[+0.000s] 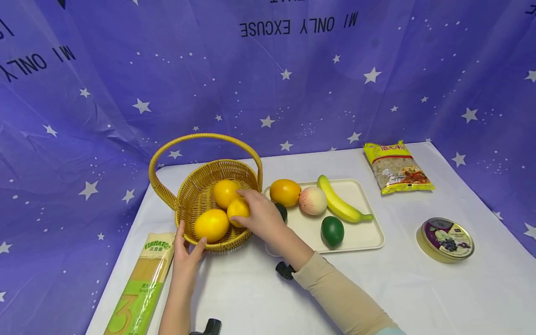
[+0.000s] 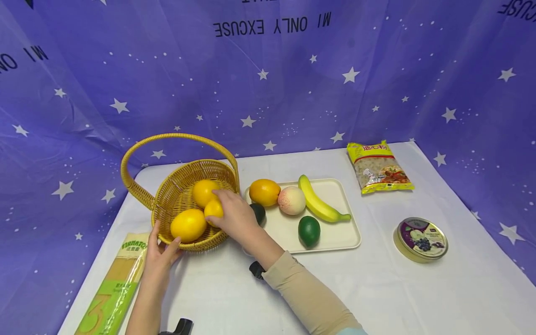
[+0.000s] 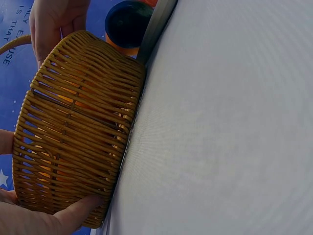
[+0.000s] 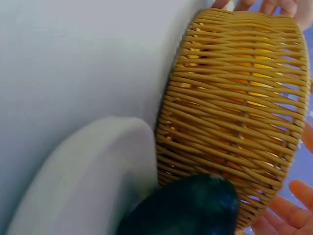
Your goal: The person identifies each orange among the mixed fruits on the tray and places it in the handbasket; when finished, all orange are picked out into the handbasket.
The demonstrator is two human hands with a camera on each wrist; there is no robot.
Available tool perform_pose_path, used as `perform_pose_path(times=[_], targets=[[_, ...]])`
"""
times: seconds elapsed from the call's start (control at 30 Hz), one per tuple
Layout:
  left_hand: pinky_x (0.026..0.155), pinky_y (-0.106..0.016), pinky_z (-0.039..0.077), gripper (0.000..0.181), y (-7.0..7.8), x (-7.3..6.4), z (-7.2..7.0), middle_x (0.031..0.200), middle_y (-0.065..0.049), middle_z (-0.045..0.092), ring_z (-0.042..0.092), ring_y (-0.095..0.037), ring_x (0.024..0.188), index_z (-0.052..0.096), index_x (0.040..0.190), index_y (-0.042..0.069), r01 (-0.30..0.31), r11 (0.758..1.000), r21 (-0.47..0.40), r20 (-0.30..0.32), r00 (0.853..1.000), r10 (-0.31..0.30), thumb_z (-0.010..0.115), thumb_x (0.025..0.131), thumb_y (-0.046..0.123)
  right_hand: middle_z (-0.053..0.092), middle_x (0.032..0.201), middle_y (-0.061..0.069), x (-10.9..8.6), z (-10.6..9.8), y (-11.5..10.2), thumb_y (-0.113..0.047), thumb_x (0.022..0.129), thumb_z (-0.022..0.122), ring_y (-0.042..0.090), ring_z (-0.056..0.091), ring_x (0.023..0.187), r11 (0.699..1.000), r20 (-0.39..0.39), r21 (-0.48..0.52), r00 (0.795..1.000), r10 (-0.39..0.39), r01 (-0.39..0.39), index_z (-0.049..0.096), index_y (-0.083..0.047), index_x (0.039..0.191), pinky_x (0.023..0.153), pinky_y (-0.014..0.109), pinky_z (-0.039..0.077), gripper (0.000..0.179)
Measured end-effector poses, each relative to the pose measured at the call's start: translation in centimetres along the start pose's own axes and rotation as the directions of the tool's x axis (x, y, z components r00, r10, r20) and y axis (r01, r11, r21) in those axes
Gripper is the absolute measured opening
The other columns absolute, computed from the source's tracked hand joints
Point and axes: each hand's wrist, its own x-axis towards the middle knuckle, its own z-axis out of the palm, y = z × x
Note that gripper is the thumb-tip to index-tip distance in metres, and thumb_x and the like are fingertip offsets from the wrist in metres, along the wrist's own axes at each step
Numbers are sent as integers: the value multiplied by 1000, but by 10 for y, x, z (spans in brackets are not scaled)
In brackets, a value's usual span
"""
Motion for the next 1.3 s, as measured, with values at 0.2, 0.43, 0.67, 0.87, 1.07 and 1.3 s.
perform_pose_path(times=[0.2,0.43,0.67,0.87,1.07,1.3], targets=[[109,-41,30,82,2,-1,0,160,0,-11,1,-21,145,0,156,31,15,1000,12,0,1000,-15,56,98,18,52,138,3,-5,-15,0,-39,82,77,20,47,128,998,-31,50,999,-28,29,52,-13,136,107,35,38,65],[107,-38,32,81,2,-1,1,160,-3,-11,1,-24,145,0,156,30,-2,1000,-7,5,1000,2,55,99,15,50,141,2,-13,-34,-1,-38,84,75,21,46,129,994,-53,103,998,-24,29,52,-16,138,108,36,37,63],[105,-38,33,82,1,-1,1,160,-2,-12,-2,-24,145,0,156,30,-1,1000,-19,6,1000,1,56,99,15,52,139,-1,-22,-54,-2,-41,84,74,20,47,128,992,-123,122,992,-4,20,54,-19,137,103,38,43,61],[105,-40,33,82,2,0,1,160,-2,-13,-2,-23,145,0,156,29,13,1000,-24,4,1000,-13,56,99,16,54,137,0,-25,-68,4,-38,82,77,21,49,126,990,-212,138,977,-3,33,55,-20,135,102,40,44,60],[105,-42,34,82,2,-1,1,160,-2,-13,-2,-24,145,-1,156,29,13,1000,-29,8,1000,-13,56,99,17,55,135,2,-21,-81,21,-36,81,78,21,53,118,981,-252,192,964,81,-33,55,-19,137,96,38,48,63],[106,-45,33,83,1,-1,1,160,-6,-11,-1,-28,145,1,157,26,-10,1000,-19,-4,1000,10,58,97,16,49,141,5,-13,-88,50,-40,80,78,26,49,122,957,-210,226,950,230,-181,51,-19,140,98,44,46,70]])
